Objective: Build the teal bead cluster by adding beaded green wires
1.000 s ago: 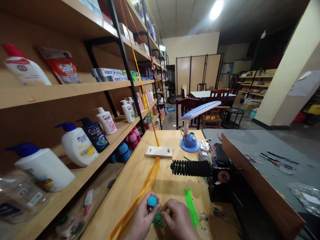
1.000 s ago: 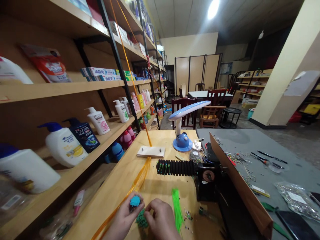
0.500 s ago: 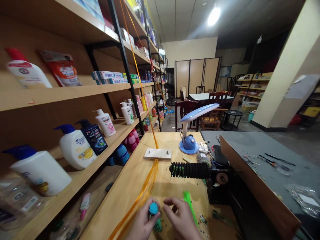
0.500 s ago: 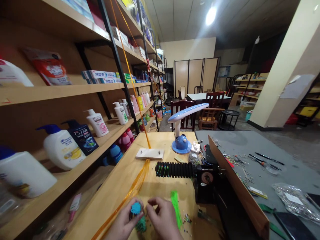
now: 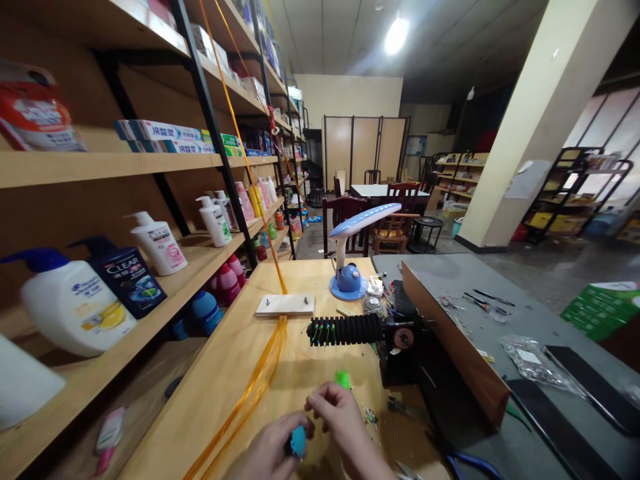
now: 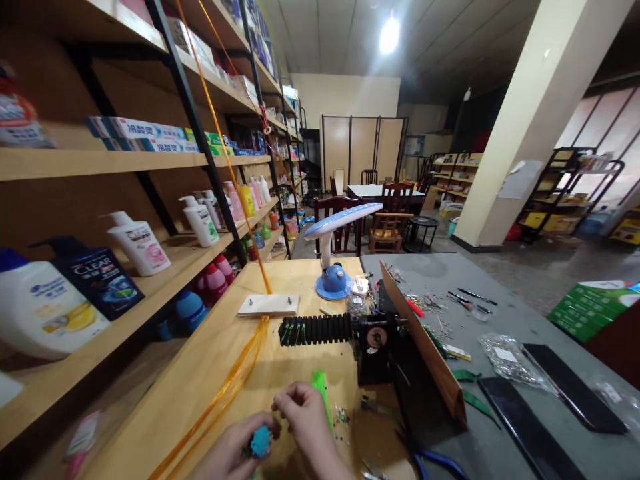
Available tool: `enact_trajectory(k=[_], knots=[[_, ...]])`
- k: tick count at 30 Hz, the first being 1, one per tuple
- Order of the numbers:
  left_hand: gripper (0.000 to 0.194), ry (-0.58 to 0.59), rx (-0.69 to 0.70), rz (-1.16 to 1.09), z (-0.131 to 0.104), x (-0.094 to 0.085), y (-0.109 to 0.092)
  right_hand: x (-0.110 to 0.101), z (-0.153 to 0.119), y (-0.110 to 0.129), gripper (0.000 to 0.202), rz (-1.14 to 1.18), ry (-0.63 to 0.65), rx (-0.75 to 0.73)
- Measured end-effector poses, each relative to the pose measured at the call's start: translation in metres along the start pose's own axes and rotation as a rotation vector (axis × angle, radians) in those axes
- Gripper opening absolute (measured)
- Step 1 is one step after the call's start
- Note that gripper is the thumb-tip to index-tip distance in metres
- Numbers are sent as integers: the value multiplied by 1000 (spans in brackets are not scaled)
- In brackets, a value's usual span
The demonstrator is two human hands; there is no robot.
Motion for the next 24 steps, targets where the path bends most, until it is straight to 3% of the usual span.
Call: enact_trajectory(k=[5,9,13,18,24], knots=[[22,-333,-95,-102,1,32,3,-3,-22,-20,48,294,-180,-15],[21,-497,-58,-85,0,64,-1,-6,-35,-34,49,481,-195,14],[20,-485,-57,-95,-3,72,-6,-15,-47,-44,55,484,-186,21],[25,-430,-127,-130,-7,71,-9,-13,-61,-54,77,542,-235,-89],[22,-355,-121,-115,-7,69,-10,-8,-66,-60,78,518,-248,-100]])
Point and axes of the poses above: each hand's wrist, its own z-axis towards the middle knuckle, its own x-axis out of the palm, y = z × x, the point moved 1 cm from there along z, towards the middle knuckle, and after that the axes turned 1 degree about z, right-handed, at the moved point
